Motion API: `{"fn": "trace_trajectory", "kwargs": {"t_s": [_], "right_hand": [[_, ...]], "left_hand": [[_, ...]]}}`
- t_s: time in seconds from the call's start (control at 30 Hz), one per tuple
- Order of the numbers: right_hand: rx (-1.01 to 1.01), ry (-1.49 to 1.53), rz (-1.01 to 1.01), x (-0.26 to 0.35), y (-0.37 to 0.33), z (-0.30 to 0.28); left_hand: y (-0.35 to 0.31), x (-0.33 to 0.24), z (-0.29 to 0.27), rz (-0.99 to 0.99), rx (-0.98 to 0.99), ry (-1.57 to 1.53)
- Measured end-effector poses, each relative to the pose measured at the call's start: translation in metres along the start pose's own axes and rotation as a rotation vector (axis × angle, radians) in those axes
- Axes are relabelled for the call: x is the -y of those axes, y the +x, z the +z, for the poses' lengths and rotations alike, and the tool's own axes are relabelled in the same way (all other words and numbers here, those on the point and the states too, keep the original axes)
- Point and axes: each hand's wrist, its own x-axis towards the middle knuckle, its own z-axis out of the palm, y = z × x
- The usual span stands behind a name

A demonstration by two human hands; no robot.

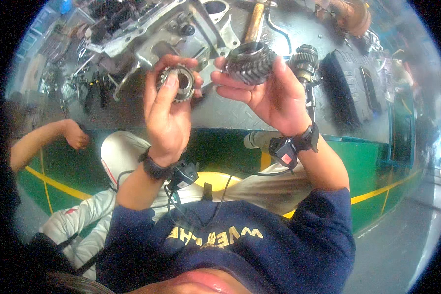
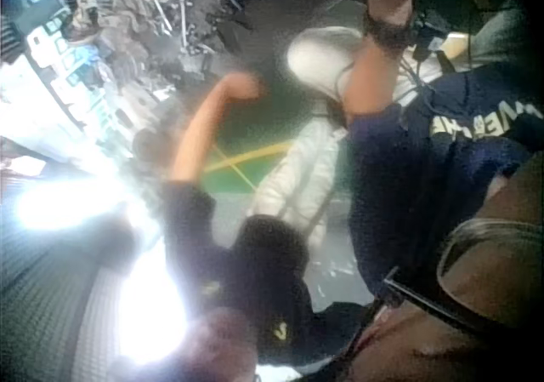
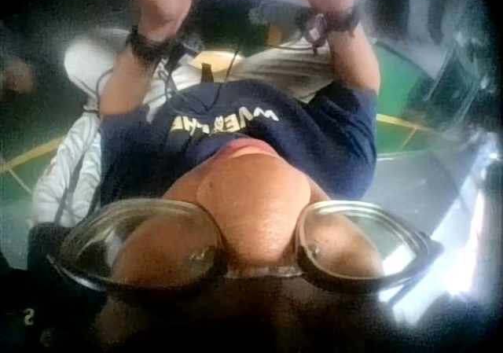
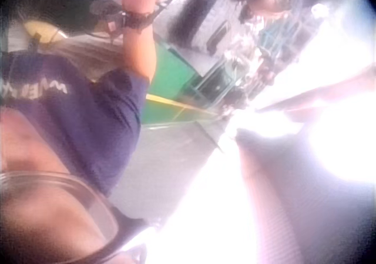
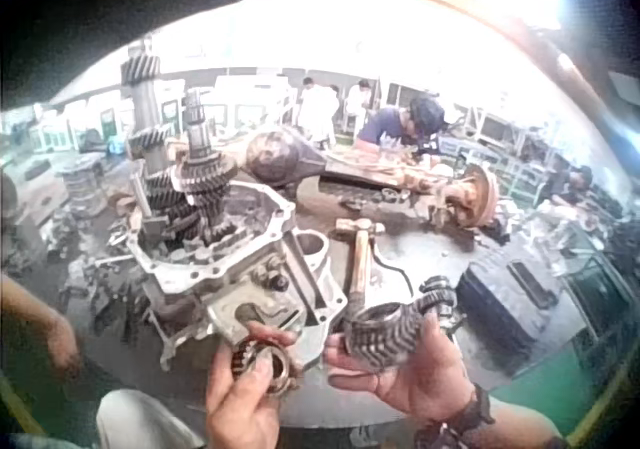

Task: The person handles and separates various metal gears and bearing components from a disassembled engine housing on a workbench, turning the parts over by hand while another person gestures at them.

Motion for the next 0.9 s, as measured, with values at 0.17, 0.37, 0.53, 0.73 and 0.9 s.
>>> {"fn": "trace_trajectory", "kwargs": {"t_s": [0.17, 0.37, 0.53, 0.73, 0.9], "right_hand": [[0.181, 0.130, -0.020, 0.019, 0.012, -0.011], [0.054, -0.538, -0.191, 0.061, 0.050, 0.044], [0.075, -0.943, -0.354, 0.087, 0.115, 0.103], [0.154, -1.001, -0.609, 0.090, 0.219, 0.175], [-0.080, -1.396, -0.827, 0.098, 0.242, 0.162]], "left_hand": [[0.002, 0.005, -0.001, -0.038, 0.000, -0.062], [-0.001, -0.001, 0.001, -0.122, 0.003, -0.062], [-0.002, 0.013, -0.012, -0.089, 0.094, -0.116], [-0.001, 0.005, -0.005, -0.138, 0.063, -0.097], [0.051, -0.033, -0.003, -0.430, 0.018, -0.697]]}}
